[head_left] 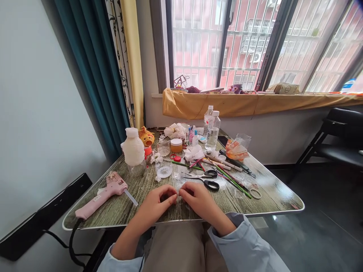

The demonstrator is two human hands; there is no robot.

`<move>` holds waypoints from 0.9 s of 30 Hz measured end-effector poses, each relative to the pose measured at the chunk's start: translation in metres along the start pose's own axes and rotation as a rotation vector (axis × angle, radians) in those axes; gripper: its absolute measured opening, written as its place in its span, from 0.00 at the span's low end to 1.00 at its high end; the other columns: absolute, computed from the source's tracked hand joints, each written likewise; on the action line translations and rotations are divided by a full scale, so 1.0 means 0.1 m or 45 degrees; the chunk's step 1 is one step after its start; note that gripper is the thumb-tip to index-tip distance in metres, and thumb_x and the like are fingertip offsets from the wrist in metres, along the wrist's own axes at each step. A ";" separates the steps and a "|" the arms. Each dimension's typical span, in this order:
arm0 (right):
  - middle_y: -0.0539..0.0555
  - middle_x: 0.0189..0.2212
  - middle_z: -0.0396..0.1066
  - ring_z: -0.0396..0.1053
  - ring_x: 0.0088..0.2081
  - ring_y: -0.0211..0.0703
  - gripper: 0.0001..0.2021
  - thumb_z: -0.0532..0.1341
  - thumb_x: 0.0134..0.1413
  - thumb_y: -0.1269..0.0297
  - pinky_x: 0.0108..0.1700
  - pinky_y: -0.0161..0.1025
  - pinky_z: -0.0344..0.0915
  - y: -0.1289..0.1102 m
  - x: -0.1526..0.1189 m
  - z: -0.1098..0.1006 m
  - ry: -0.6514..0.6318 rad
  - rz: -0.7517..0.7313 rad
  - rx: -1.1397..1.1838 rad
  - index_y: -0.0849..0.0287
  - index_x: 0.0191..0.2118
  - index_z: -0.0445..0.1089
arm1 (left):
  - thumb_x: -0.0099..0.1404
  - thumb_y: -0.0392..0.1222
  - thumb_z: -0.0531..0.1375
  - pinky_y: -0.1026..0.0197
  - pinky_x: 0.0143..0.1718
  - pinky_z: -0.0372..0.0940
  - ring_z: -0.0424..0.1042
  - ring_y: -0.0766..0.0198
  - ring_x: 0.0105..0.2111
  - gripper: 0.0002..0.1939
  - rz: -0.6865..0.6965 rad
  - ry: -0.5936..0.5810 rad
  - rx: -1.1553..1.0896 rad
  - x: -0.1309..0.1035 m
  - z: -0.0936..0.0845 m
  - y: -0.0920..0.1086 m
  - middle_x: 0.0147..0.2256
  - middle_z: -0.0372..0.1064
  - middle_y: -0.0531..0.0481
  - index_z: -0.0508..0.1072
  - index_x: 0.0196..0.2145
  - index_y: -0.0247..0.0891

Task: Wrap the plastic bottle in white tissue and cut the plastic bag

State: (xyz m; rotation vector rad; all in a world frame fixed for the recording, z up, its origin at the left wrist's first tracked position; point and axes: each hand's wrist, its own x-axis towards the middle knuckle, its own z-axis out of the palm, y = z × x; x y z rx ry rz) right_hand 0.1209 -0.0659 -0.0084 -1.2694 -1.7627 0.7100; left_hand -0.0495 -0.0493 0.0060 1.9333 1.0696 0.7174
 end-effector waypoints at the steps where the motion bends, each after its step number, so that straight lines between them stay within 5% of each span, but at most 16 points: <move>1: 0.47 0.20 0.64 0.58 0.25 0.35 0.09 0.57 0.54 0.69 0.27 0.33 0.49 0.00 0.00 0.00 -0.002 0.002 0.002 0.60 0.24 0.67 | 0.61 0.50 0.55 0.62 0.33 0.58 0.65 0.63 0.30 0.12 -0.001 0.002 0.005 0.00 0.00 0.00 0.27 0.68 0.53 0.71 0.31 0.38; 12: 0.48 0.21 0.65 0.60 0.25 0.37 0.08 0.56 0.54 0.68 0.27 0.33 0.53 0.03 0.00 0.02 0.063 0.046 0.052 0.60 0.26 0.68 | 0.58 0.48 0.56 0.61 0.34 0.58 0.66 0.59 0.33 0.11 -0.088 0.081 0.081 0.00 0.00 0.00 0.30 0.70 0.50 0.72 0.31 0.38; 20: 0.48 0.21 0.64 0.59 0.24 0.37 0.09 0.57 0.54 0.62 0.26 0.33 0.52 0.01 0.00 0.02 0.074 0.037 0.094 0.60 0.27 0.68 | 0.61 0.49 0.54 0.63 0.33 0.58 0.65 0.62 0.30 0.12 0.012 0.024 0.009 -0.03 0.00 -0.02 0.27 0.68 0.52 0.69 0.29 0.38; 27: 0.46 0.19 0.60 0.56 0.23 0.35 0.05 0.56 0.49 0.69 0.25 0.32 0.51 -0.01 0.00 0.03 0.061 -0.006 0.078 0.60 0.25 0.65 | 0.60 0.44 0.54 0.61 0.33 0.57 0.64 0.61 0.29 0.09 0.011 0.082 0.059 -0.02 0.07 0.00 0.25 0.66 0.52 0.68 0.28 0.38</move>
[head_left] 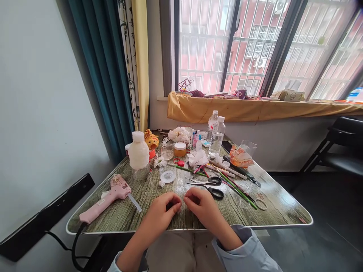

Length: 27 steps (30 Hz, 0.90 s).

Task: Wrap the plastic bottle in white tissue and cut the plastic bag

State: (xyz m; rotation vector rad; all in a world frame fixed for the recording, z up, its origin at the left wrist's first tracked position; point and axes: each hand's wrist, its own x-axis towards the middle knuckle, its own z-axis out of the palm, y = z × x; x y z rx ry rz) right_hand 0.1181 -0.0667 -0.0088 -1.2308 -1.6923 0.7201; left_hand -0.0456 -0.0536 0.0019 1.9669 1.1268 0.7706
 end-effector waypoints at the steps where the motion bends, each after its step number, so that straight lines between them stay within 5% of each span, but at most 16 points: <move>1: 0.46 0.19 0.60 0.56 0.23 0.35 0.05 0.56 0.49 0.70 0.25 0.32 0.50 0.00 0.00 0.00 0.011 -0.001 -0.012 0.60 0.24 0.64 | 0.59 0.44 0.53 0.61 0.33 0.57 0.64 0.61 0.29 0.09 0.000 0.016 0.013 0.01 0.01 0.00 0.25 0.66 0.51 0.68 0.27 0.38; 10: 0.48 0.20 0.66 0.61 0.23 0.36 0.07 0.57 0.53 0.65 0.25 0.33 0.54 0.02 -0.01 0.03 0.179 -0.003 -0.110 0.60 0.28 0.69 | 0.61 0.48 0.52 0.61 0.34 0.58 0.65 0.60 0.31 0.13 0.013 0.006 0.021 0.03 -0.01 -0.02 0.28 0.68 0.50 0.70 0.31 0.38; 14: 0.52 0.27 0.70 0.65 0.27 0.40 0.10 0.54 0.56 0.61 0.30 0.35 0.61 -0.01 0.07 -0.22 0.326 -0.039 -0.222 0.60 0.35 0.69 | 0.62 0.47 0.52 0.60 0.34 0.60 0.67 0.59 0.32 0.12 -0.001 0.034 0.025 0.02 -0.02 -0.04 0.30 0.69 0.49 0.70 0.32 0.38; 20: 0.57 0.39 0.70 0.66 0.41 0.50 0.13 0.58 0.51 0.67 0.46 0.45 0.60 -0.05 0.56 -0.82 0.459 -0.088 -0.539 0.60 0.44 0.69 | 0.60 0.43 0.52 0.56 0.42 0.61 0.69 0.56 0.37 0.13 0.100 0.039 0.138 0.05 0.02 -0.09 0.35 0.71 0.44 0.75 0.35 0.37; 24: 0.58 0.45 0.68 0.64 0.47 0.51 0.25 0.62 0.42 0.80 0.51 0.45 0.58 0.11 0.97 -0.84 0.391 -0.097 -0.666 0.58 0.49 0.69 | 0.60 0.42 0.53 0.57 0.39 0.63 0.69 0.59 0.34 0.13 0.119 0.092 0.123 0.06 0.04 -0.11 0.36 0.71 0.45 0.75 0.37 0.37; 27: 0.55 0.38 0.70 0.67 0.43 0.46 0.10 0.63 0.49 0.77 0.48 0.46 0.61 0.27 1.14 -0.77 0.386 -0.070 -0.686 0.60 0.39 0.71 | 0.61 0.44 0.53 0.58 0.34 0.64 0.69 0.60 0.31 0.12 0.101 0.185 0.115 0.06 0.02 -0.07 0.35 0.71 0.46 0.75 0.35 0.38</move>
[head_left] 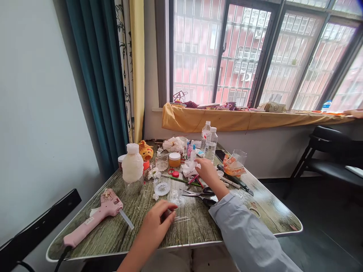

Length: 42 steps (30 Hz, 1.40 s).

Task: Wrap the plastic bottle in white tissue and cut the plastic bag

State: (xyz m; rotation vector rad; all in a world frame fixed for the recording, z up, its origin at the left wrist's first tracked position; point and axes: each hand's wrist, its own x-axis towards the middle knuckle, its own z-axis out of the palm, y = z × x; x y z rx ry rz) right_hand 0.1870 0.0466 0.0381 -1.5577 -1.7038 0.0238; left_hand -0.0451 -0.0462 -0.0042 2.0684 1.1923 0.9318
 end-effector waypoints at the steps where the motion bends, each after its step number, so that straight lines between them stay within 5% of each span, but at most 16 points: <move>1: 0.54 0.35 0.70 0.67 0.41 0.45 0.04 0.62 0.53 0.73 0.47 0.46 0.62 0.04 0.02 0.04 0.016 0.013 0.004 0.61 0.36 0.71 | 0.61 0.44 0.53 0.59 0.32 0.64 0.69 0.60 0.30 0.12 0.003 0.032 0.008 0.02 -0.02 0.03 0.34 0.72 0.47 0.75 0.34 0.38; 5: 0.51 0.32 0.69 0.68 0.36 0.40 0.09 0.59 0.61 0.62 0.43 0.44 0.66 0.17 0.06 0.08 0.131 0.068 0.116 0.62 0.35 0.69 | 0.61 0.40 0.55 0.57 0.34 0.66 0.70 0.60 0.29 0.09 0.191 0.159 0.117 0.26 -0.10 0.30 0.32 0.73 0.49 0.75 0.34 0.39; 9: 0.49 0.30 0.68 0.67 0.32 0.39 0.10 0.59 0.61 0.60 0.39 0.41 0.66 0.23 0.09 0.05 0.213 0.048 0.360 0.63 0.35 0.68 | 0.60 0.33 0.56 0.53 0.46 0.64 0.71 0.57 0.40 0.09 0.259 0.286 0.160 0.85 -0.05 0.57 0.39 0.73 0.45 0.74 0.38 0.37; 11: 0.49 0.29 0.67 0.67 0.31 0.38 0.11 0.59 0.60 0.59 0.38 0.40 0.65 0.23 0.10 0.03 0.252 0.027 0.495 0.63 0.34 0.67 | 0.62 0.29 0.54 0.48 0.52 0.60 0.68 0.55 0.47 0.12 0.261 0.386 0.167 1.16 0.03 0.61 0.44 0.71 0.41 0.72 0.42 0.34; 14: 0.49 0.28 0.67 0.66 0.31 0.38 0.12 0.59 0.59 0.57 0.36 0.39 0.65 0.22 0.12 -0.01 0.329 0.005 0.704 0.62 0.33 0.66 | 0.65 0.37 0.57 0.44 0.53 0.60 0.66 0.55 0.50 0.11 0.266 0.432 0.130 1.43 0.16 0.55 0.48 0.68 0.44 0.70 0.45 0.34; 21: 0.49 0.29 0.68 0.67 0.29 0.39 0.11 0.54 0.52 0.56 0.32 0.38 0.67 0.22 0.12 -0.05 0.487 0.119 1.114 0.57 0.37 0.61 | 0.66 0.46 0.57 0.49 0.45 0.67 0.70 0.58 0.43 0.14 0.103 0.262 -0.096 1.44 0.32 0.27 0.45 0.69 0.45 0.69 0.45 0.35; 27: 0.51 0.32 0.67 0.68 0.31 0.39 0.10 0.55 0.61 0.59 0.34 0.38 0.68 0.31 0.14 -0.06 0.639 0.302 1.133 0.62 0.41 0.63 | 0.67 0.49 0.55 0.60 0.31 0.69 0.71 0.66 0.30 0.15 0.028 -0.057 -0.338 1.41 0.36 0.26 0.34 0.70 0.50 0.70 0.39 0.33; 30: 0.52 0.34 0.67 0.67 0.33 0.39 0.12 0.57 0.62 0.58 0.36 0.40 0.67 0.37 0.13 -0.10 0.737 0.386 1.009 0.63 0.41 0.65 | 0.66 0.48 0.56 0.59 0.32 0.69 0.71 0.66 0.31 0.13 0.068 -0.010 -0.403 1.38 0.35 0.27 0.34 0.70 0.50 0.70 0.39 0.33; 34: 0.55 0.38 0.66 0.65 0.38 0.43 0.11 0.55 0.61 0.58 0.42 0.44 0.63 0.33 0.06 -0.18 0.877 0.407 0.830 0.61 0.42 0.64 | 0.66 0.46 0.57 0.58 0.34 0.69 0.71 0.65 0.32 0.12 0.102 0.234 -0.375 1.36 0.32 0.25 0.35 0.70 0.50 0.70 0.39 0.33; 36: 0.55 0.35 0.67 0.65 0.36 0.43 0.11 0.52 0.61 0.58 0.41 0.42 0.62 0.22 0.01 -0.19 0.801 0.298 0.798 0.60 0.39 0.65 | 0.66 0.46 0.57 0.58 0.34 0.69 0.71 0.65 0.32 0.12 0.120 0.373 -0.313 1.36 0.33 0.26 0.35 0.70 0.50 0.70 0.39 0.33; 42: 0.50 0.21 0.69 0.65 0.25 0.41 0.15 0.56 0.52 0.53 0.28 0.36 0.60 -0.16 -0.11 -0.03 0.183 -0.122 0.838 0.57 0.22 0.68 | 0.64 0.40 0.57 0.52 0.43 0.65 0.71 0.60 0.39 0.09 0.264 0.663 -0.030 1.26 0.36 0.34 0.39 0.71 0.47 0.70 0.42 0.35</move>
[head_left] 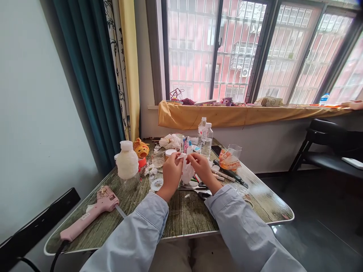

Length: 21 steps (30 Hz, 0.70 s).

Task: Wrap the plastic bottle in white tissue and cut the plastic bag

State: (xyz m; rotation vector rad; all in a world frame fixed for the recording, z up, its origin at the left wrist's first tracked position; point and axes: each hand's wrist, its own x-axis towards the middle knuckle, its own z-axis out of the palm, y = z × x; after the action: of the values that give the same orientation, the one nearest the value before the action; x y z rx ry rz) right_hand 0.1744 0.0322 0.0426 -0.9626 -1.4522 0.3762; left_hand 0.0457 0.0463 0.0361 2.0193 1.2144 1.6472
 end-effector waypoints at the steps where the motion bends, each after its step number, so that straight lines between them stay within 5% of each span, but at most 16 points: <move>1: 0.51 0.22 0.70 0.66 0.25 0.41 0.15 0.56 0.52 0.53 0.29 0.36 0.60 0.00 -0.01 0.03 -0.032 -0.005 0.010 0.57 0.24 0.68 | 0.64 0.39 0.57 0.52 0.44 0.65 0.71 0.59 0.41 0.10 0.050 0.012 0.037 -0.02 0.00 0.01 0.41 0.72 0.46 0.69 0.43 0.36; 13: 0.52 0.28 0.72 0.68 0.31 0.44 0.11 0.57 0.49 0.57 0.35 0.38 0.64 0.07 -0.03 0.06 0.087 0.032 0.062 0.59 0.30 0.70 | 0.63 0.38 0.55 0.54 0.45 0.64 0.71 0.54 0.43 0.10 0.392 -0.029 0.296 -0.06 0.00 0.05 0.40 0.73 0.42 0.70 0.42 0.37; 21: 0.52 0.28 0.72 0.68 0.31 0.44 0.09 0.58 0.48 0.57 0.35 0.39 0.65 0.09 -0.02 0.05 0.124 0.018 0.036 0.58 0.29 0.70 | 0.67 0.43 0.51 0.56 0.42 0.65 0.72 0.57 0.39 0.10 0.394 0.017 0.283 -0.06 0.00 0.05 0.37 0.73 0.45 0.70 0.39 0.38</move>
State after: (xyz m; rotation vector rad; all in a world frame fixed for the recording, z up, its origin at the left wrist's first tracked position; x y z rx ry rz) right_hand 0.1724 0.0376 0.0345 -0.9559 -1.3491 0.3544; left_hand 0.0478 0.0392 0.0355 2.4411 1.1820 1.7251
